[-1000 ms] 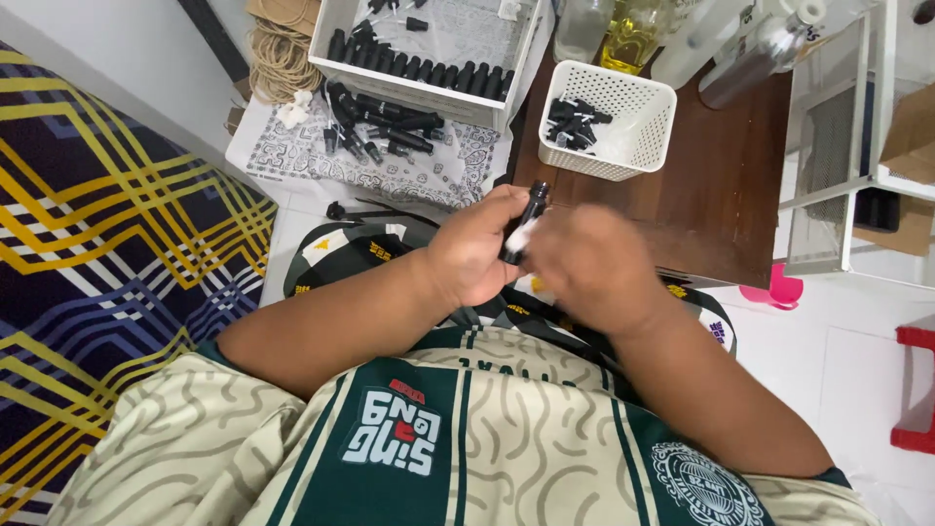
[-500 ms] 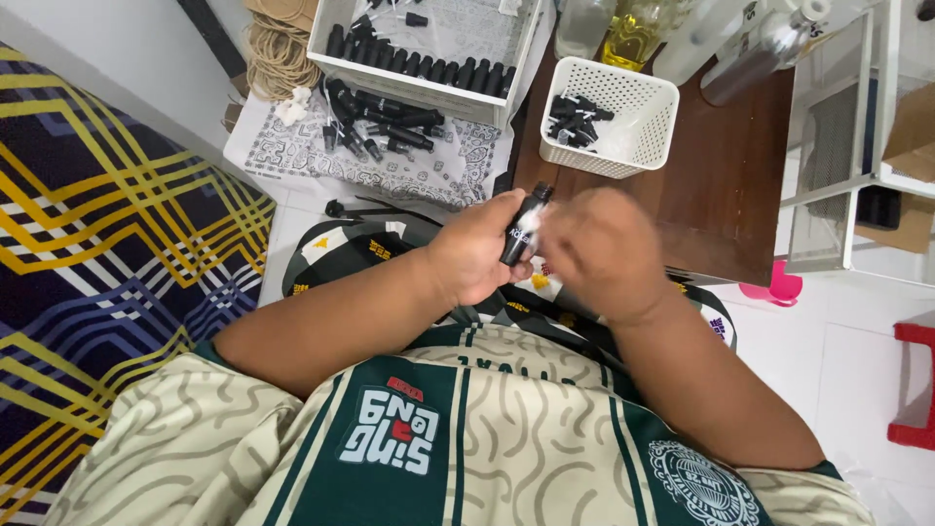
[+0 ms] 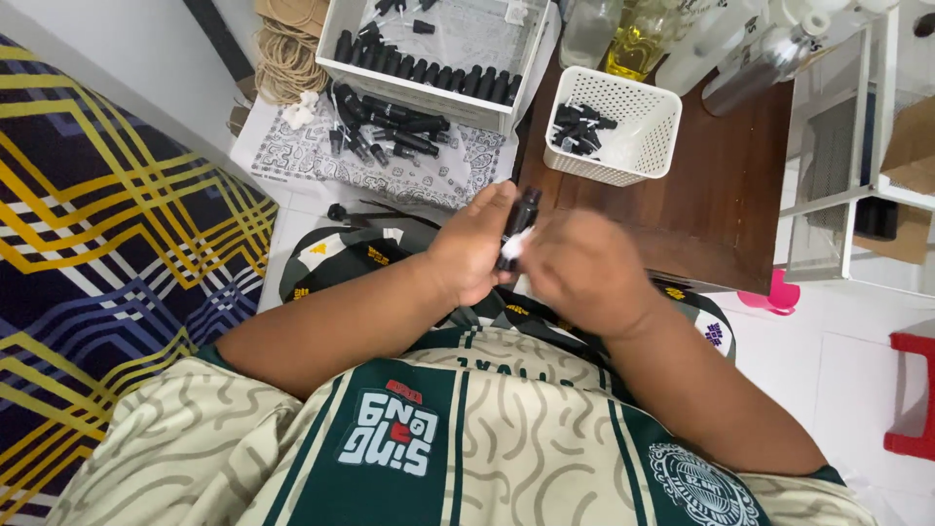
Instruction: Assembling small black tubes by attaching white components to the tips
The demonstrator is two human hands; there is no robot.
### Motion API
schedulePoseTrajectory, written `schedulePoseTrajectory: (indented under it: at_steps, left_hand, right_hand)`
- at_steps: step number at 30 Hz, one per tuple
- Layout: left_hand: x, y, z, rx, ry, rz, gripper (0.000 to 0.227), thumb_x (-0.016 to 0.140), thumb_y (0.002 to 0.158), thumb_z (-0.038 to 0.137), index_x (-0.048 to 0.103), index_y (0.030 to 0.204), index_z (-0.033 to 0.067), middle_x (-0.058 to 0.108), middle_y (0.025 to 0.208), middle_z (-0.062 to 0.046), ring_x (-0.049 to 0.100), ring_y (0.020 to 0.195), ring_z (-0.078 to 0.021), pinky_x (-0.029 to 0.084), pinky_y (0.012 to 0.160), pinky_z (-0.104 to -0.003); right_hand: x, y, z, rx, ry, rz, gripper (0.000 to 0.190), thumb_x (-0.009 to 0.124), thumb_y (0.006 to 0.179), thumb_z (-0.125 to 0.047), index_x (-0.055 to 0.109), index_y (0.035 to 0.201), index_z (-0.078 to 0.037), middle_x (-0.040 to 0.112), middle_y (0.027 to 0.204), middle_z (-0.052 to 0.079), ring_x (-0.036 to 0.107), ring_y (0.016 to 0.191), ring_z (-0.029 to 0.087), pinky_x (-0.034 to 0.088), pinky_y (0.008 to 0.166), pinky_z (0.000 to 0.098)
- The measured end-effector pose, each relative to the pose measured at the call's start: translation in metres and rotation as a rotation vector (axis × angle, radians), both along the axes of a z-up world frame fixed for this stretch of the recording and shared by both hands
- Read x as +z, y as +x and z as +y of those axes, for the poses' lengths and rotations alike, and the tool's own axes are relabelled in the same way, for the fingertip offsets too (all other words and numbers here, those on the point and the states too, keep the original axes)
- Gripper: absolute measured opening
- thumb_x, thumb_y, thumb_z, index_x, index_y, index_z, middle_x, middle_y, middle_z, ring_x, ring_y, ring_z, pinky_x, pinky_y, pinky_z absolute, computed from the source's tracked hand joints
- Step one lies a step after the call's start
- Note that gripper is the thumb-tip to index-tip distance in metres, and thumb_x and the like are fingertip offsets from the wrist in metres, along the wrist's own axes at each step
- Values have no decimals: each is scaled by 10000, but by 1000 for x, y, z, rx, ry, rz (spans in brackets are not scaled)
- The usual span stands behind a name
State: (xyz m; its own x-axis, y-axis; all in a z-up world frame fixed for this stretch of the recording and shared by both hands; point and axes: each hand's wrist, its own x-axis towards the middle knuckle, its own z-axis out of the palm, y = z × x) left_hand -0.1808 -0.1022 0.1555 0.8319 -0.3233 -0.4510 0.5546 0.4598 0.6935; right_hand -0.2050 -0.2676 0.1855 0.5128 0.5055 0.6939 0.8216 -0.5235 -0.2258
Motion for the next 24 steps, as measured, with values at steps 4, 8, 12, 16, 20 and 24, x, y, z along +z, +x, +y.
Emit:
schedulePoseTrajectory:
  at_steps: [4,8,12,16,20,24]
  left_hand:
    - [-31,7,2,-10,-40,-124,496,664,910,617,588,1019,138,580,680,-109,634,496,-196,510,317,-248]
    - [-20,5,6,-5,-80,-167,314,723,959,357,605,1126,120,642,790,-101,712,636,-207,623,470,-246]
    - [-51,16,15,96,-73,-171,236,626,1037,311,652,1096,84,666,801,-28,694,628,-98,606,501,-179]
    - [-18,9,22,28,-17,-133,287,606,1024,434,616,1043,148,627,783,-62,646,642,-157,505,495,-176]
    - [-8,2,27,70,-13,-28,270,599,1034,403,627,985,139,611,678,-86,592,528,-179,508,435,-227]
    - [-11,5,31,121,-16,39,285,569,1048,356,638,964,93,612,629,-81,598,459,-148,519,377,-245]
  right_hand:
    - [-31,11,-8,111,81,53,56,772,883,-122,748,905,-77,668,882,108,691,791,329,583,683,431]
    - [-26,18,-6,-145,18,-16,143,760,951,-251,764,954,-108,677,930,59,700,818,264,579,691,383]
    - [-24,13,13,61,-26,-27,113,753,908,-141,750,980,-54,679,969,124,696,817,350,587,687,439]
    - [-34,27,7,-90,-7,-79,59,790,927,-144,779,955,-93,695,962,86,709,881,279,587,734,380]
    - [-3,29,15,-47,-135,-206,40,765,913,-98,773,953,-93,674,927,38,705,842,221,599,739,331]
    - [-13,25,32,153,-162,-280,71,813,867,-60,772,924,-53,675,842,101,694,790,302,597,709,384]
